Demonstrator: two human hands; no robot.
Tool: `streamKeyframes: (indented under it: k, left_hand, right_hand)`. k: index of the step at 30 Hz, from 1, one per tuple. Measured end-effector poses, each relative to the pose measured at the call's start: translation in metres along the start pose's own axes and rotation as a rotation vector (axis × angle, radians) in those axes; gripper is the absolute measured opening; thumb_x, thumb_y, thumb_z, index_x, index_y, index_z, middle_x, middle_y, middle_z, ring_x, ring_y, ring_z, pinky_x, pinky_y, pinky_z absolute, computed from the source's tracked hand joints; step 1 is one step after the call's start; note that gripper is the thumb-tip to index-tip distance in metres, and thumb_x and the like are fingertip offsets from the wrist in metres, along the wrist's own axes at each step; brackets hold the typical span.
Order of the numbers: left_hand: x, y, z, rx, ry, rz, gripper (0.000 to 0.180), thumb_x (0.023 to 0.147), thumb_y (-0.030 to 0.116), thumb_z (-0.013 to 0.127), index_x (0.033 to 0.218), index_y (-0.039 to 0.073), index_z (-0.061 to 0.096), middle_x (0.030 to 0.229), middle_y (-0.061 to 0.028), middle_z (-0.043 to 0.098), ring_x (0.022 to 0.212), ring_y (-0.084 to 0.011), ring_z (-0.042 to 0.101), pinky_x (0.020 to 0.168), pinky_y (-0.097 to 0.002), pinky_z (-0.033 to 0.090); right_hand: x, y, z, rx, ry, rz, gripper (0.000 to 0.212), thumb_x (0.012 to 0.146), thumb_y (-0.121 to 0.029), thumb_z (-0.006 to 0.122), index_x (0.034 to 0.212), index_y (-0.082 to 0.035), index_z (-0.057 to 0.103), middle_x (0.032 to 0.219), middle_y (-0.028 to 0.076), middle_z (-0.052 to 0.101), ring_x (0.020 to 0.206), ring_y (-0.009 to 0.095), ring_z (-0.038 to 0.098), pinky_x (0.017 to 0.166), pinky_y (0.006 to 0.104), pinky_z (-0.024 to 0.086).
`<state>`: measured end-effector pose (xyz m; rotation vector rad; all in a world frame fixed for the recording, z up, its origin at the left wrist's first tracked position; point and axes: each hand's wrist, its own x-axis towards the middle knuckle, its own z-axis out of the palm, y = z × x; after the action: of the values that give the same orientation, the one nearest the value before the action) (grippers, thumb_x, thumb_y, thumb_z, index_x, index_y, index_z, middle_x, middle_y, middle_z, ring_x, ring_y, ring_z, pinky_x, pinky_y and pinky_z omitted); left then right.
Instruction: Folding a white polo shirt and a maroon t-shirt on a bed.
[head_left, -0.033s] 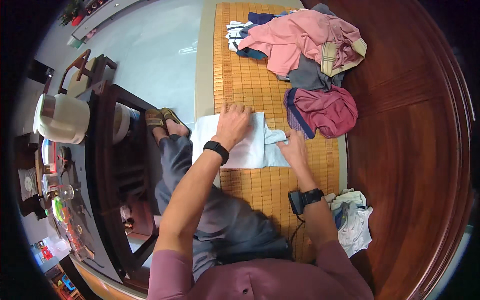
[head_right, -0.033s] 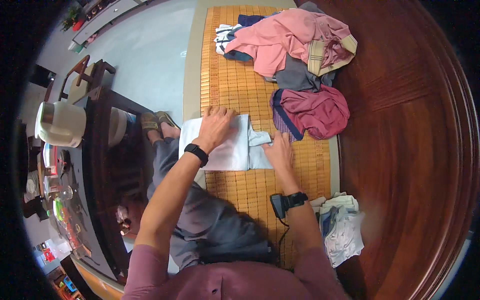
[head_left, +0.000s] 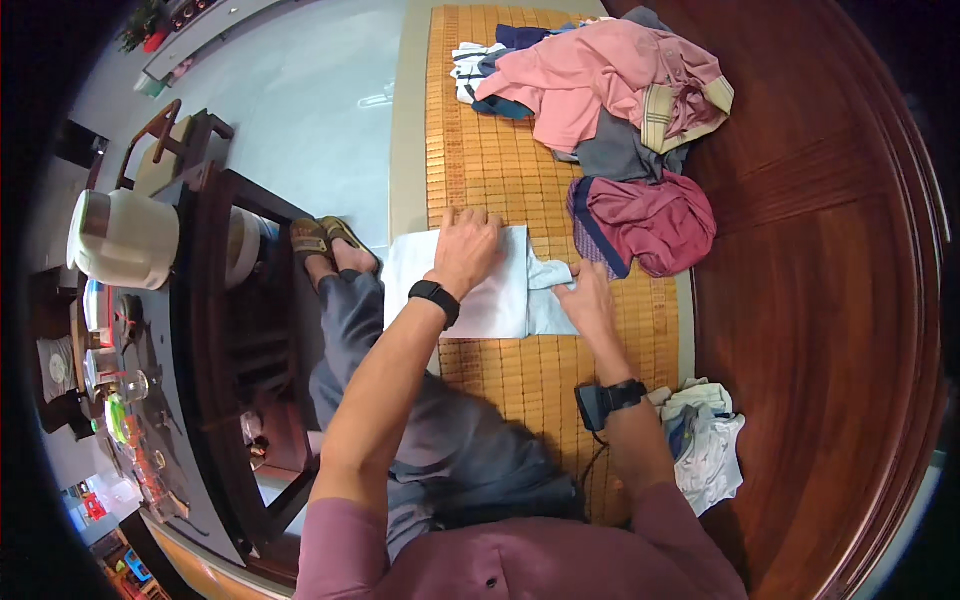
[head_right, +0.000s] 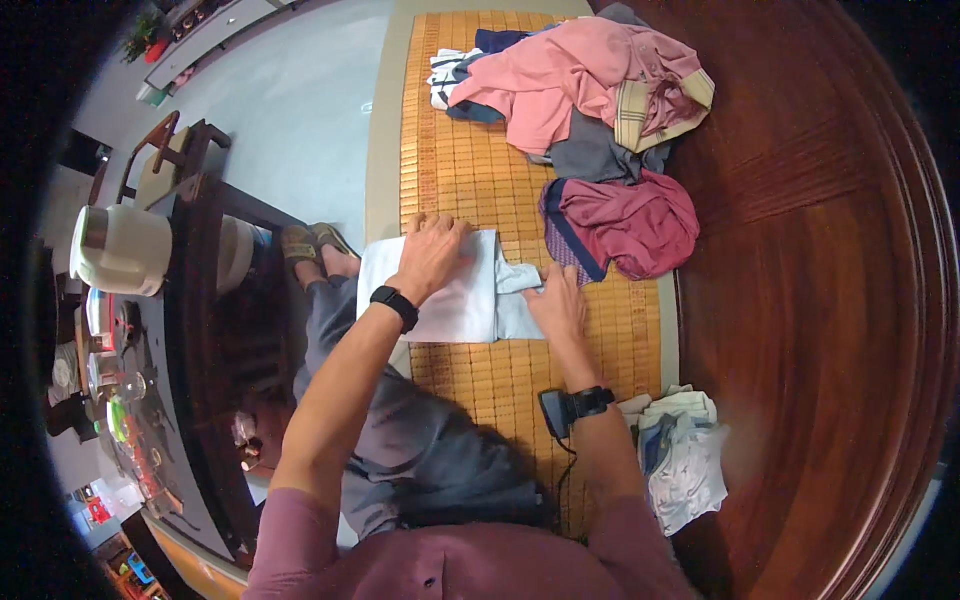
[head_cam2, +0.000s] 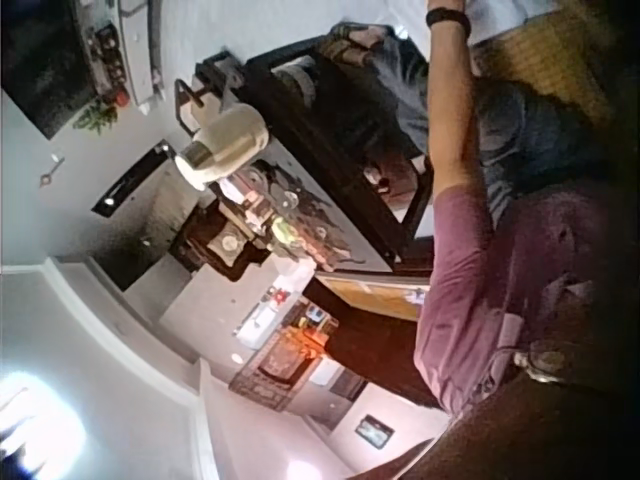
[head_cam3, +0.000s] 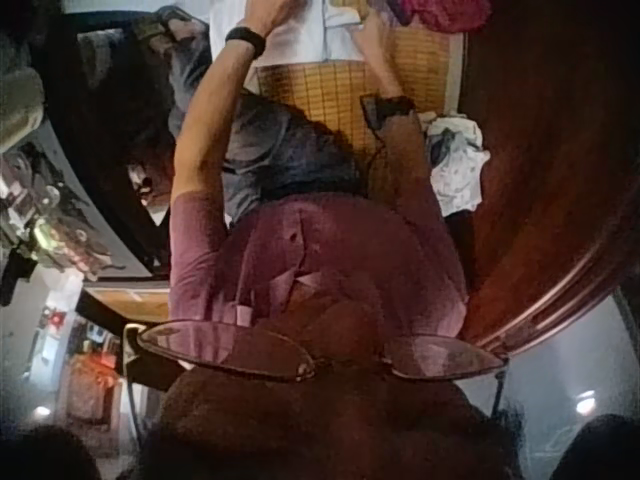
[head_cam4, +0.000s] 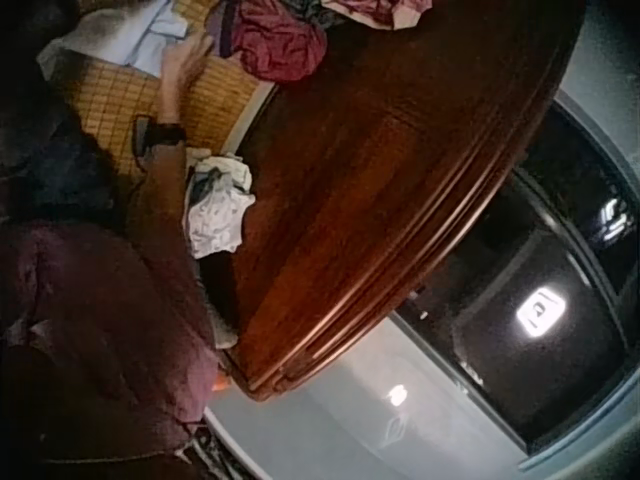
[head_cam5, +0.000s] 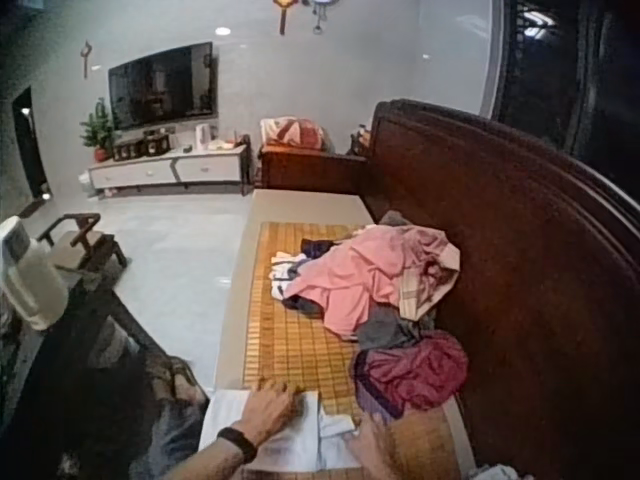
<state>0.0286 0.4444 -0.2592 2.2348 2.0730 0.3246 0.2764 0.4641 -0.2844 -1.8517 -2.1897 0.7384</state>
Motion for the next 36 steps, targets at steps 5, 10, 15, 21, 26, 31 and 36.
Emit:
streamKeyframes:
  k: [5, 10, 15, 21, 26, 31, 36]
  left_hand:
    - [0.001, 0.000, -0.007, -0.138, -0.003, 0.053, 0.038, 0.081, 0.012, 0.073, 0.118, 0.012, 0.069, 0.104, -0.0104, 0.070, 0.111, -0.0305, 0.065, 0.101, -0.0457, 0.044]
    - [-0.008, -0.004, -0.032, -0.429, -0.124, 0.121, 0.036, 0.081, 0.012, 0.075, 0.116, 0.005, 0.066, 0.098, -0.0183, 0.070, 0.097, -0.0403, 0.068, 0.089, -0.0487, 0.052]
    - [-0.017, 0.004, -0.052, -0.394, -0.293, 0.086, 0.033, 0.083, 0.012, 0.074, 0.113, 0.002, 0.066, 0.096, -0.0208, 0.072, 0.092, -0.0420, 0.069, 0.084, -0.0502, 0.053]
    - [-0.056, 0.007, -0.078, -0.437, -0.270, 0.337, 0.036, 0.082, 0.006, 0.074, 0.118, 0.008, 0.071, 0.120, -0.0084, 0.072, 0.121, -0.0296, 0.064, 0.110, -0.0491, 0.040]
    - [-0.091, 0.016, -0.103, -0.320, -0.260, 0.381, 0.036, 0.079, 0.007, 0.075, 0.115, 0.011, 0.071, 0.110, -0.0063, 0.073, 0.112, -0.0262, 0.067, 0.106, -0.0442, 0.044]
    - [-0.103, 0.029, -0.119, -0.310, -0.251, 0.411, 0.039, 0.076, 0.005, 0.076, 0.114, 0.010, 0.071, 0.105, -0.0067, 0.071, 0.107, -0.0274, 0.066, 0.104, -0.0425, 0.046]
    - [-0.084, 0.031, -0.104, -0.206, -0.159, 0.281, 0.033, 0.082, 0.010, 0.075, 0.116, 0.010, 0.073, 0.106, -0.0086, 0.073, 0.102, -0.0282, 0.069, 0.093, -0.0423, 0.050]
  right_hand:
    - [-0.013, 0.009, -0.005, -0.015, -0.027, 0.059, 0.042, 0.084, -0.022, 0.082, 0.119, -0.006, 0.063, 0.117, 0.021, 0.065, 0.109, 0.045, 0.065, 0.089, 0.0552, 0.052]
    - [-0.020, 0.025, -0.011, -0.021, 0.010, -0.015, 0.026, 0.086, -0.018, 0.078, 0.107, -0.007, 0.068, 0.112, 0.018, 0.068, 0.101, 0.044, 0.068, 0.084, 0.0540, 0.053]
    - [-0.030, 0.022, -0.015, -0.087, 0.151, -0.039, 0.014, 0.091, -0.014, 0.072, 0.103, -0.007, 0.069, 0.103, 0.018, 0.070, 0.097, 0.044, 0.069, 0.079, 0.0549, 0.053]
    - [-0.053, 0.015, 0.005, 0.560, 0.181, 0.139, 0.012, 0.099, -0.012, 0.065, 0.107, -0.005, 0.061, 0.102, 0.022, 0.070, 0.097, 0.043, 0.068, 0.078, 0.0536, 0.050]
    - [-0.064, -0.002, 0.031, 0.875, 0.355, -0.061, 0.014, 0.105, -0.012, 0.060, 0.112, -0.001, 0.056, 0.100, 0.012, 0.067, 0.094, 0.026, 0.066, 0.085, 0.0390, 0.051]
    - [-0.061, -0.026, 0.027, 1.126, -0.252, -0.184, 0.020, 0.108, -0.018, 0.056, 0.120, -0.002, 0.060, 0.117, 0.007, 0.065, 0.111, 0.013, 0.060, 0.099, 0.0310, 0.047]
    - [-0.040, -0.022, 0.044, 1.406, -0.679, -0.145, 0.043, 0.113, -0.038, 0.045, 0.138, -0.007, 0.061, 0.131, 0.006, 0.066, 0.123, 0.017, 0.060, 0.107, 0.0337, 0.046]
